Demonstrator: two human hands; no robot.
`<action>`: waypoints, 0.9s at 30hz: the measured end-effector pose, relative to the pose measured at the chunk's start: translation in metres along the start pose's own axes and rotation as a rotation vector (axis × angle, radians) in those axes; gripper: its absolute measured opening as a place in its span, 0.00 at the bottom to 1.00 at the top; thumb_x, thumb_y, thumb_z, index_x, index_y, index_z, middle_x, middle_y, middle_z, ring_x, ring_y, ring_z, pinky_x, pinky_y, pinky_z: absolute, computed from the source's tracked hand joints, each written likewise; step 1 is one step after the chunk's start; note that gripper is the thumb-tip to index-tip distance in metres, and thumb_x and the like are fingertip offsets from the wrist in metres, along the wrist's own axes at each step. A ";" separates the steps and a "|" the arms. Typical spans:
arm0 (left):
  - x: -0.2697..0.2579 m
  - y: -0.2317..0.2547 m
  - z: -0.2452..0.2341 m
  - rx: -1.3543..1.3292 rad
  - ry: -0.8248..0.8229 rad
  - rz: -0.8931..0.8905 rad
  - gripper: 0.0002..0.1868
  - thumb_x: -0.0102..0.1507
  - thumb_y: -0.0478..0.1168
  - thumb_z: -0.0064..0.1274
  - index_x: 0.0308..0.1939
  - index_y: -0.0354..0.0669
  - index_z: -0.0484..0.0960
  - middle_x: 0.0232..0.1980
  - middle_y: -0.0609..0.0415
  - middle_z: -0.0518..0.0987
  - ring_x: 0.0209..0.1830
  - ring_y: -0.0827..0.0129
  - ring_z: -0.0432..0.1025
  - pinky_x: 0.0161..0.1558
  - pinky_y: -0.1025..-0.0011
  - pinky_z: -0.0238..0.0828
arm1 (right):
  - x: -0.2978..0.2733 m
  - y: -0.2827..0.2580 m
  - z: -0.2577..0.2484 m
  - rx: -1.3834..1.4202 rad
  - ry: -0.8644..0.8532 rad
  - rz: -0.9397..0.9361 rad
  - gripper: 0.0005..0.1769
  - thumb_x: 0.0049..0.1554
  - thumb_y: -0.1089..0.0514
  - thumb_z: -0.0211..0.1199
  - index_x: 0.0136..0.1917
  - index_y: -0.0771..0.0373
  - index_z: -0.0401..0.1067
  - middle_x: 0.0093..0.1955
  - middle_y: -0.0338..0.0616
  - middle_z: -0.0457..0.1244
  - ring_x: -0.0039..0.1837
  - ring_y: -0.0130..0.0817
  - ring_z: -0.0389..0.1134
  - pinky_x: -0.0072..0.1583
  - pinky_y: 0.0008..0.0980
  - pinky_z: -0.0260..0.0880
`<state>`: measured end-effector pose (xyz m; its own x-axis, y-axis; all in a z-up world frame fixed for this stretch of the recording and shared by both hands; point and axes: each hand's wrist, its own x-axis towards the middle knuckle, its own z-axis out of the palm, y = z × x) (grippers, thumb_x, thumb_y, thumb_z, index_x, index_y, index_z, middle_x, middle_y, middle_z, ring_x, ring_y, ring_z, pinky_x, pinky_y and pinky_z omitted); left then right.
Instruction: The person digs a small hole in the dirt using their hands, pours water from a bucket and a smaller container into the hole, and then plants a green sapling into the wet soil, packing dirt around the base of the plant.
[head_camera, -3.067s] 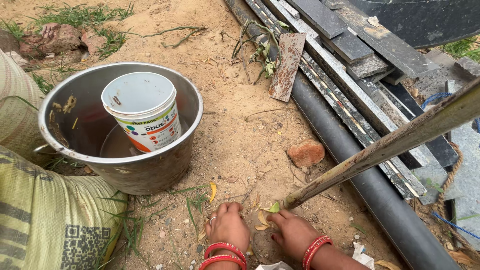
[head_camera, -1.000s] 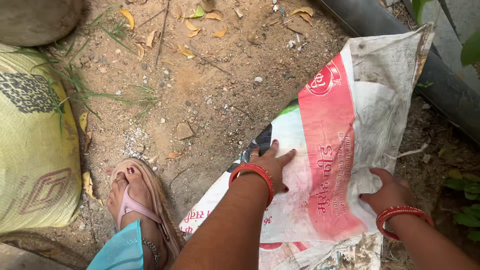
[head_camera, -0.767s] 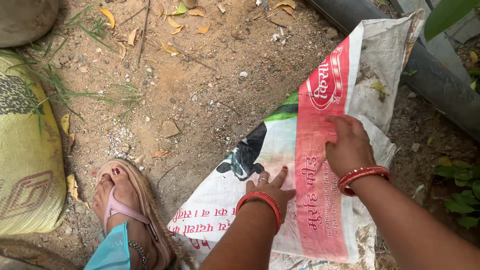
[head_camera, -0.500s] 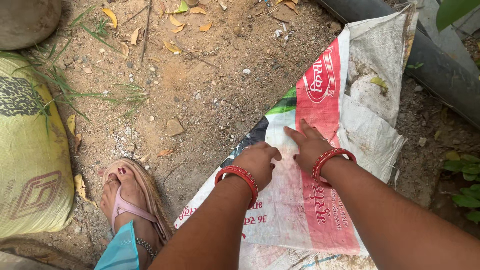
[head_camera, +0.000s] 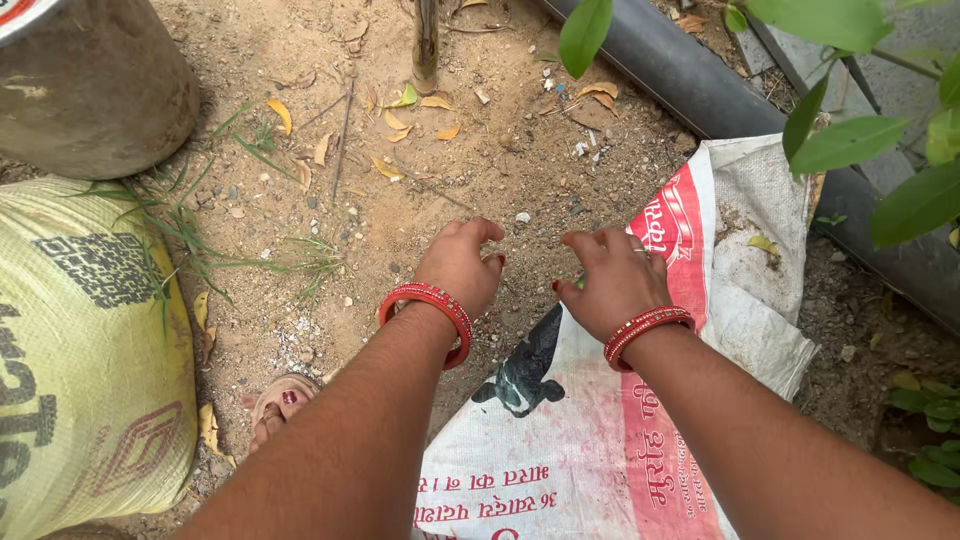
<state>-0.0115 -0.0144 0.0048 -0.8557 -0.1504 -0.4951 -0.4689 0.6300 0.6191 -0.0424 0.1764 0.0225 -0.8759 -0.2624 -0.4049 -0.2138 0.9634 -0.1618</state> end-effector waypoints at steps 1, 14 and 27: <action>0.004 -0.001 -0.008 -0.007 0.014 -0.010 0.16 0.63 0.40 0.56 0.55 0.55 0.80 0.61 0.50 0.75 0.63 0.56 0.71 0.64 0.61 0.67 | 0.007 -0.008 -0.004 0.025 0.001 -0.017 0.33 0.51 0.43 0.70 0.68 0.43 0.67 0.68 0.45 0.59 0.70 0.47 0.62 0.70 0.54 0.54; 0.075 -0.032 -0.125 0.053 0.065 -0.011 0.20 0.60 0.41 0.59 0.57 0.57 0.79 0.61 0.50 0.75 0.64 0.54 0.69 0.65 0.59 0.66 | 0.110 -0.132 -0.047 -0.007 -0.017 -0.109 0.34 0.51 0.43 0.70 0.69 0.44 0.67 0.70 0.47 0.58 0.72 0.47 0.59 0.73 0.56 0.49; 0.091 -0.030 -0.244 -0.117 0.125 -0.034 0.18 0.62 0.34 0.53 0.55 0.54 0.79 0.61 0.53 0.75 0.62 0.57 0.71 0.62 0.61 0.68 | 0.177 -0.259 -0.118 -0.091 -0.079 -0.203 0.28 0.52 0.44 0.68 0.65 0.47 0.71 0.68 0.43 0.59 0.71 0.45 0.60 0.71 0.49 0.58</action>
<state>-0.1288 -0.2324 0.0900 -0.8559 -0.2689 -0.4418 -0.5144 0.5308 0.6735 -0.1931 -0.1127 0.0993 -0.7752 -0.4510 -0.4424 -0.4231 0.8906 -0.1665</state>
